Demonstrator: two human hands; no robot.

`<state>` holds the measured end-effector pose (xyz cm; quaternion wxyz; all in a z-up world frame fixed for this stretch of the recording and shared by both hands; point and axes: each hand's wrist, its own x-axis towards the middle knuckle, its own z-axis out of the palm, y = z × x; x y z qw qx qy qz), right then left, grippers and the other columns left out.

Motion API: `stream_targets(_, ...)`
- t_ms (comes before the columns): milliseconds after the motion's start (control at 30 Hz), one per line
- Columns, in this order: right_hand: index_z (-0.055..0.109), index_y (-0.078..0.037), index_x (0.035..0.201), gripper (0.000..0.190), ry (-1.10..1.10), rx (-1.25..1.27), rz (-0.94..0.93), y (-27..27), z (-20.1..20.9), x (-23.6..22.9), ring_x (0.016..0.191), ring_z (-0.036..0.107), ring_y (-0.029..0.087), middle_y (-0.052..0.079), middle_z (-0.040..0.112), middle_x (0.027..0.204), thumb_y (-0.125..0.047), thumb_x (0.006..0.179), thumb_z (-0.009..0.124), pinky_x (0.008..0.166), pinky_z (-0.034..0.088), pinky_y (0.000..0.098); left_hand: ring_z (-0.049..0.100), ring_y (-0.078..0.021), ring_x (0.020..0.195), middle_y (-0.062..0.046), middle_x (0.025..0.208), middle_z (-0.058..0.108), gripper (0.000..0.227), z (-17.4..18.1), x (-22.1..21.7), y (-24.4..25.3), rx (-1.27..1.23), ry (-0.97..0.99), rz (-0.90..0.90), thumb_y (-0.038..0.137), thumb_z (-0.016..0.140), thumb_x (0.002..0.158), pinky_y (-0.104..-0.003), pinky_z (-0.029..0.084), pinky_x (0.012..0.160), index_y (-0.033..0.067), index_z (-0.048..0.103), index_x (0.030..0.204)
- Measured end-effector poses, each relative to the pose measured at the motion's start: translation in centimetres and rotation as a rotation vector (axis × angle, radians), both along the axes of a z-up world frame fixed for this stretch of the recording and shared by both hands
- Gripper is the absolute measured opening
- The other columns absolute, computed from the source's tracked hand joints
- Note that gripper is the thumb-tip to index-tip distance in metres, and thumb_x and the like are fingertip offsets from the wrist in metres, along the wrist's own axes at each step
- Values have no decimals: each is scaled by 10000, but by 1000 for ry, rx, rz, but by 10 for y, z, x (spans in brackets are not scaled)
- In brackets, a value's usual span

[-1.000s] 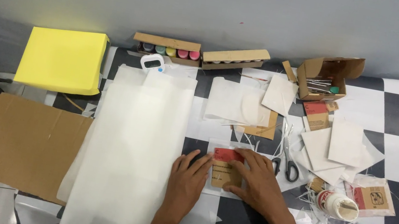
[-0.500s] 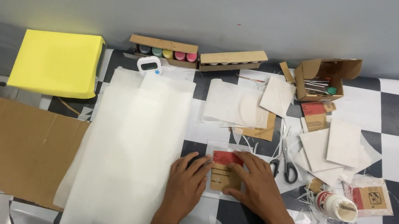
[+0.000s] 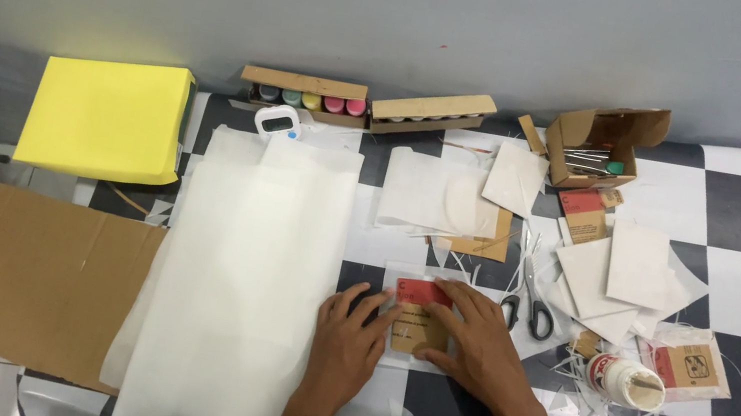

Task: Cutting translucent paper sheets with scissors and gluing them onto small cards.

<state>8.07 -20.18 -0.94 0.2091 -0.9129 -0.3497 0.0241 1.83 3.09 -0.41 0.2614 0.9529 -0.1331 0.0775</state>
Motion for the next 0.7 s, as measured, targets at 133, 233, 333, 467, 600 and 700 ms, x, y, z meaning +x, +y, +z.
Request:
stream_targets(133, 600, -202, 1311, 737, -4, -21, 4, -1, -5, 2, 1393, 464, 319, 77, 478, 1550, -486, 717, 929, 1056, 409, 491, 503, -354, 1282, -67, 1375, 639, 325, 7, 1, -4, -36, -75, 12, 153, 666, 934, -535, 394, 997, 165, 722, 1254)
stream_targets(233, 600, -205, 1325, 707, 29, -20, 5, -2, -4, 1, 1424, 435, 305, 65, 457, 1574, -482, 749, 903, 1043, 407, 493, 488, -349, 1279, -58, 1363, 614, 357, 6, 1, -7, 21, -56, 21, 363, 695, 961, -541, 378, 1001, 173, 711, 1264)
stream_targets(333, 597, -205, 1324, 701, 41, -9, -6, -1, -1, 1, 1417, 443, 304, 57, 463, 1572, -464, 751, 905, 1042, 408, 487, 495, -348, 1281, -58, 1368, 619, 361, 4, 1, -9, 51, -45, 39, 344, 748, 924, -552, 387, 1001, 198, 721, 1253)
stream_targets(467, 602, -221, 1344, 699, 66, 26, -10, -2, 3, 1, 1449, 409, 309, 60, 444, 1590, -456, 757, 902, 1049, 408, 513, 497, -334, 1282, -38, 1377, 610, 383, 4, -1, -9, 76, -79, 46, 341, 763, 909, -547, 386, 1004, 222, 704, 1269)
stream_targets(600, 590, -176, 1373, 665, 35, 215, -13, -14, 22, -1, 1445, 418, 362, 106, 414, 1605, -351, 799, 877, 1116, 418, 530, 492, -340, 1297, -44, 1393, 593, 362, 4, -1, -11, 81, -91, 54, 333, 729, 928, -583, 365, 1033, 206, 691, 1265)
stream_targets(700, 724, -84, 1080, 247, -201, 303, -145, -32, 60, -13, 997, 657, 244, 53, 736, 1084, -204, 871, 778, 877, 512, 384, 484, -351, 1312, -44, 1411, 587, 386, 1, -1, -10, 114, -66, 51, 366, 700, 945, -595, 372, 1036, 226, 662, 1302)
